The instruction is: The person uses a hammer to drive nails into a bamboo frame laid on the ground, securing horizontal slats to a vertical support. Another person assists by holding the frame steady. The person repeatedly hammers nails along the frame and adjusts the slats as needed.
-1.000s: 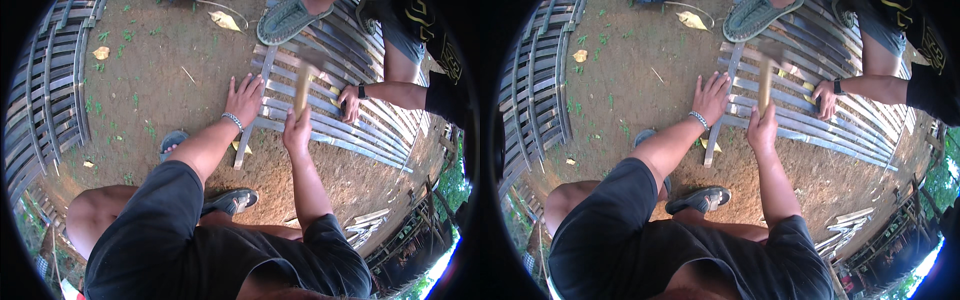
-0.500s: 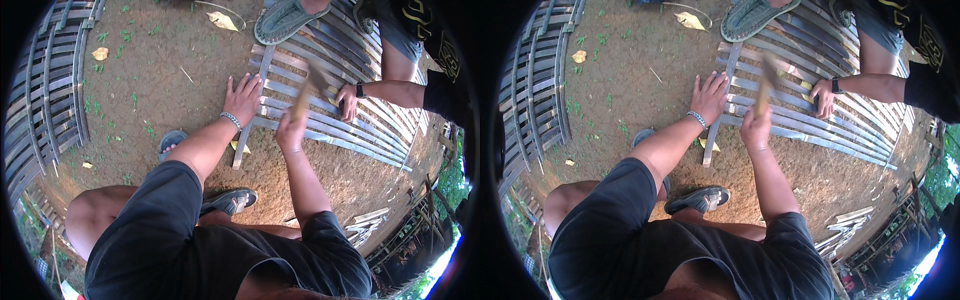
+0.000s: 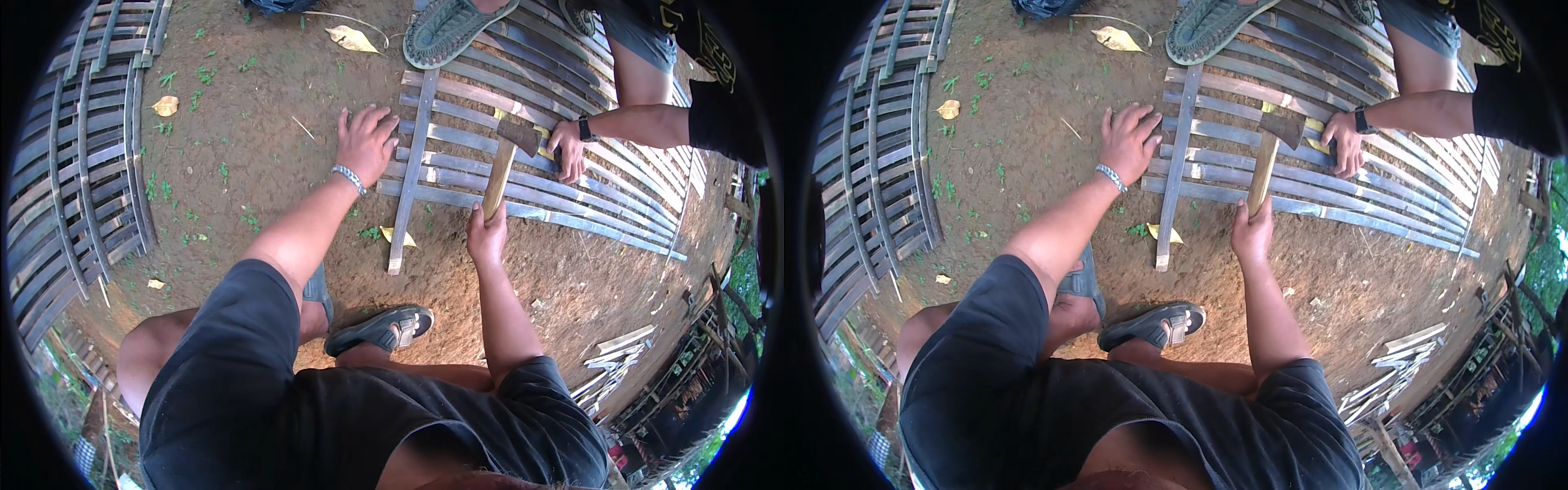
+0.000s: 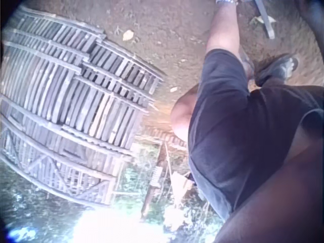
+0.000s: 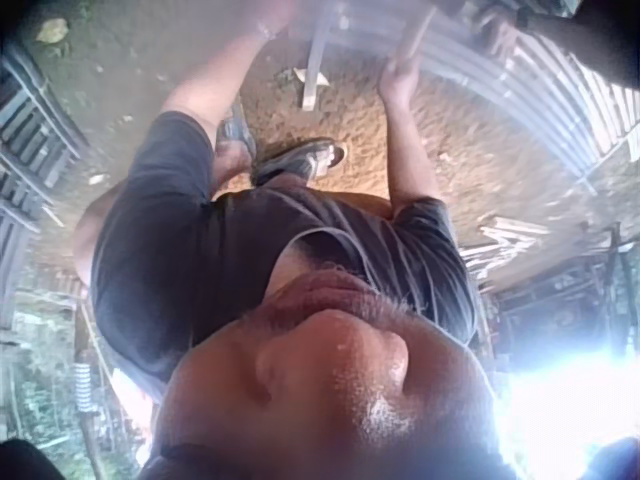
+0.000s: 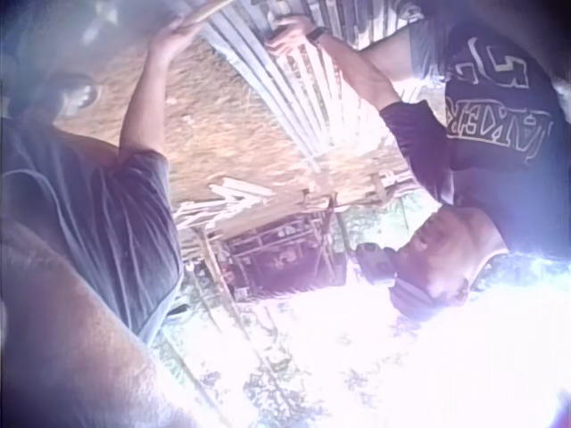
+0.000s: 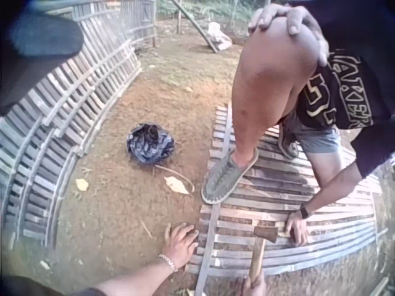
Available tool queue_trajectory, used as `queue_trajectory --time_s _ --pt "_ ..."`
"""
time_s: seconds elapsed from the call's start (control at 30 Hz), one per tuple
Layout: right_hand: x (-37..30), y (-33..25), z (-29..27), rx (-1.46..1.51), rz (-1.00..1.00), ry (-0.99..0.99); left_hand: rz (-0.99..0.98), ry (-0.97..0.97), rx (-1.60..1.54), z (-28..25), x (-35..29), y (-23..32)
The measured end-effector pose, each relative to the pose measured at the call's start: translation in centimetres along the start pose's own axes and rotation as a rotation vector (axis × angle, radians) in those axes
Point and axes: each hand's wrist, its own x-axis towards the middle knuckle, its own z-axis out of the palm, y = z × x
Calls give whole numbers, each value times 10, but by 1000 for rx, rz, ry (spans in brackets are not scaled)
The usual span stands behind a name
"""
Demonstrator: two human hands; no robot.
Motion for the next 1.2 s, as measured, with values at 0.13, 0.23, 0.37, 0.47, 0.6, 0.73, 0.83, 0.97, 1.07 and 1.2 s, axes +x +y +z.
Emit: queue_trajectory --time_s 0.13,0.23,0.37,0.47,0.6,0.73,0.83,0.97,1.07,1.2 --pt "-9 -8 4 -72 -9 -27 110 -42 44 -6 25 -11" --pt "-16 2 12 -34 -5 -39 185 -57 50 -2 32 -16" --pt "-17 -3 10 -42 -93 -24 293 -70 90 -1 37 -23" --pt "-11 0 7 -32 -65 -7 377 -92 104 -2 42 -23" --pt "-6 -10 3 -14 17 -46 399 -104 107 0 42 -26" --pt "-7 -11 7 -16 39 -49 423 -81 105 1 42 -28" --pt "-9 -10 10 -6 24 -83 438 -75 106 3 42 -29" --pt "-17 -15 12 -16 11 -128 449 -56 86 7 42 -33" --pt "-27 -22 14 -21 -7 -120 458 -29 57 8 40 -34" --pt "-30 -21 14 10 -22 -144 474 -37 54 7 43 -35"
